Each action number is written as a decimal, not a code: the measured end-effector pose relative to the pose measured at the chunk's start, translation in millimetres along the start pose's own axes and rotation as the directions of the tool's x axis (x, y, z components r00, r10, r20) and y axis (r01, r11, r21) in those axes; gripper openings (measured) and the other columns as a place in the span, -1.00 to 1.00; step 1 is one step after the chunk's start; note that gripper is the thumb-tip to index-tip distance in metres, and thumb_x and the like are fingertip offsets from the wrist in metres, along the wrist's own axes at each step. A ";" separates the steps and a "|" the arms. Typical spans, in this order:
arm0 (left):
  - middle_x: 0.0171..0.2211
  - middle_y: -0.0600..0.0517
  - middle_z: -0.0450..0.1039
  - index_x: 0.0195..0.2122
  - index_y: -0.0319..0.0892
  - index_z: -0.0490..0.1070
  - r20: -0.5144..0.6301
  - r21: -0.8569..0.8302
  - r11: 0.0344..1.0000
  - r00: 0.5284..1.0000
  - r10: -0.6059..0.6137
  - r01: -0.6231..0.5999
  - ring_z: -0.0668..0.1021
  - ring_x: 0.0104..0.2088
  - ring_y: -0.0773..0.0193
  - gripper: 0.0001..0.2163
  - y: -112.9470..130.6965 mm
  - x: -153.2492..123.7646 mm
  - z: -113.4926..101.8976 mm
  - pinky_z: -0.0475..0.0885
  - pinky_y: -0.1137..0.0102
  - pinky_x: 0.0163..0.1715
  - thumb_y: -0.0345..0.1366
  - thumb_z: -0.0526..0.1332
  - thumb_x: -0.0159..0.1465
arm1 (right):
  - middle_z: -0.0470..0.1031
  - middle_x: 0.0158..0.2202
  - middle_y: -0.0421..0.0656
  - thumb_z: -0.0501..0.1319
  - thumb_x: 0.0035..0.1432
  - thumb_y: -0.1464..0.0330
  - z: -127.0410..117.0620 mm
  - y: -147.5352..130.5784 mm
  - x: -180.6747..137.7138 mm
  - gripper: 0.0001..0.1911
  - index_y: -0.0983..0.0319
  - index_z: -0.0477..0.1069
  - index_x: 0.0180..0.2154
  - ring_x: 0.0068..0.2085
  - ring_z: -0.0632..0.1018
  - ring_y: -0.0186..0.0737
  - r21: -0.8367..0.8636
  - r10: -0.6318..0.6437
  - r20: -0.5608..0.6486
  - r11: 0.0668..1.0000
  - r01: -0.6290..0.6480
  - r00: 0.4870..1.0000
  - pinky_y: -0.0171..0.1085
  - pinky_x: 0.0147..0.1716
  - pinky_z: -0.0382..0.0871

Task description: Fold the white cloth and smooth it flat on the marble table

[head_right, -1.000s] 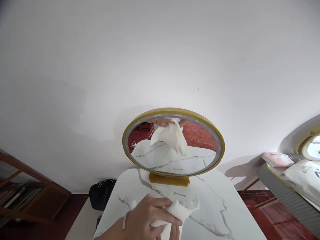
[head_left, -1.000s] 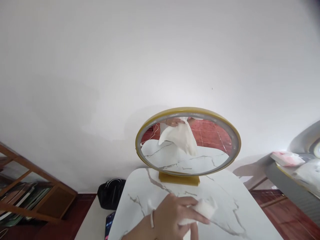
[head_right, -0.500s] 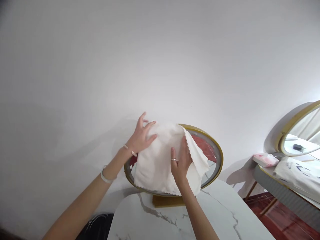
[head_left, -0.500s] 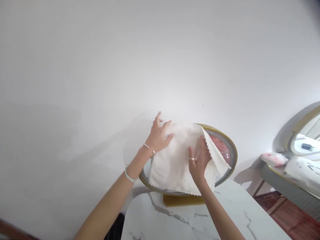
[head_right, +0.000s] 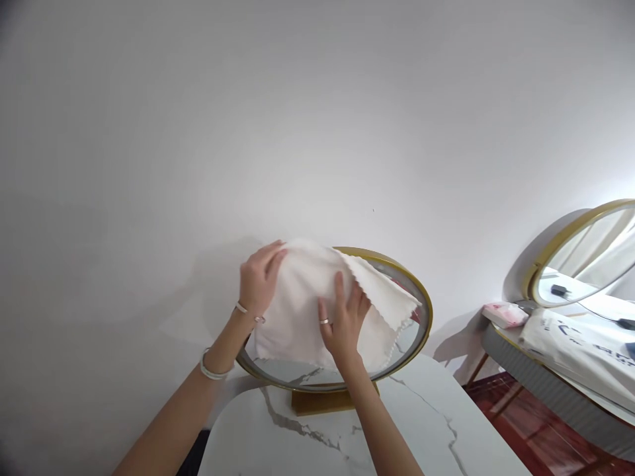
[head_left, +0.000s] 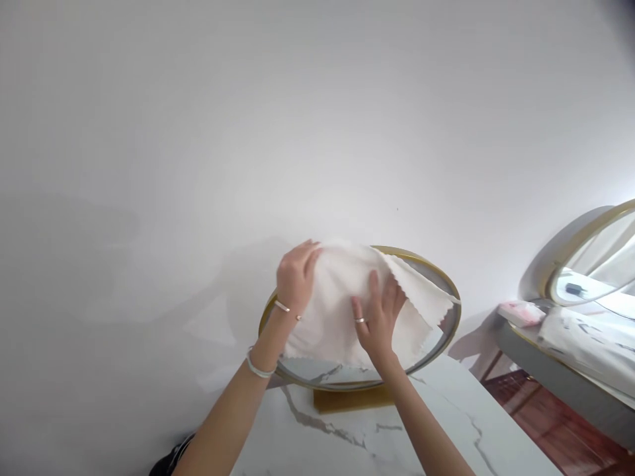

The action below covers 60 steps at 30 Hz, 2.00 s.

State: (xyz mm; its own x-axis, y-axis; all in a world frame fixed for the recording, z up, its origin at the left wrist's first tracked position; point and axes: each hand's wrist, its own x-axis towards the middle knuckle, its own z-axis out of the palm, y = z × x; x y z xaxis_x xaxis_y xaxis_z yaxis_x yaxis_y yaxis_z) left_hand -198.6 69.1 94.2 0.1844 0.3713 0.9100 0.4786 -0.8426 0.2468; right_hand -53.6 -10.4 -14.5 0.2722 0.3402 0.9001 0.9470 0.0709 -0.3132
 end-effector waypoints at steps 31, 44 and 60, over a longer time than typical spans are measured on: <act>0.02 -0.10 0.48 0.13 -0.13 0.32 -0.092 -0.056 0.910 0.905 -0.415 0.412 0.53 0.01 0.18 -0.66 -42.6 -129.0 -29.9 0.46 0.31 -0.04 -0.16 0.07 0.38 | 0.30 -0.42 -0.08 0.16 0.08 -0.08 56.0 -48.9 -39.3 -0.53 0.19 0.52 -0.40 -0.17 0.40 0.10 -0.053 -0.109 0.013 0.993 0.110 0.994 0.27 -0.06 0.20; -0.21 -0.06 0.55 0.01 -0.23 0.39 0.164 0.176 0.984 0.986 -0.027 -0.003 0.56 -0.19 0.21 -0.67 58.4 -1.0 15.1 0.40 0.31 -0.16 -0.17 -0.06 0.43 | 0.08 0.28 0.16 -0.05 0.30 0.08 -1.7 -13.4 60.3 -0.36 0.29 0.11 0.28 0.27 0.12 0.27 -0.099 0.067 -0.285 0.990 -0.099 0.956 0.34 0.14 -0.12; -0.38 -0.08 0.51 -0.23 -0.16 0.40 -0.134 -0.016 0.722 0.714 -0.688 0.692 0.57 -0.26 0.11 -0.64 -61.9 -246.8 -19.9 0.48 0.29 -0.30 -0.04 -0.06 0.38 | 0.44 0.08 -0.31 -0.08 0.36 0.31 58.9 -91.0 -38.8 -0.63 -0.06 0.30 0.10 0.12 0.42 -0.36 0.560 -0.590 0.326 0.750 0.352 0.739 -0.22 0.07 0.36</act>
State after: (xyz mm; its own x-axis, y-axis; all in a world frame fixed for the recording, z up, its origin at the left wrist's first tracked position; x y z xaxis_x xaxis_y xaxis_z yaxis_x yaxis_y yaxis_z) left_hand -290.9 21.9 -139.1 -0.3121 0.7924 0.5242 0.4592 -0.3572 0.8133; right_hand -160.5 25.2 -38.8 -0.4127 0.5154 0.7510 0.7110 0.6976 -0.0880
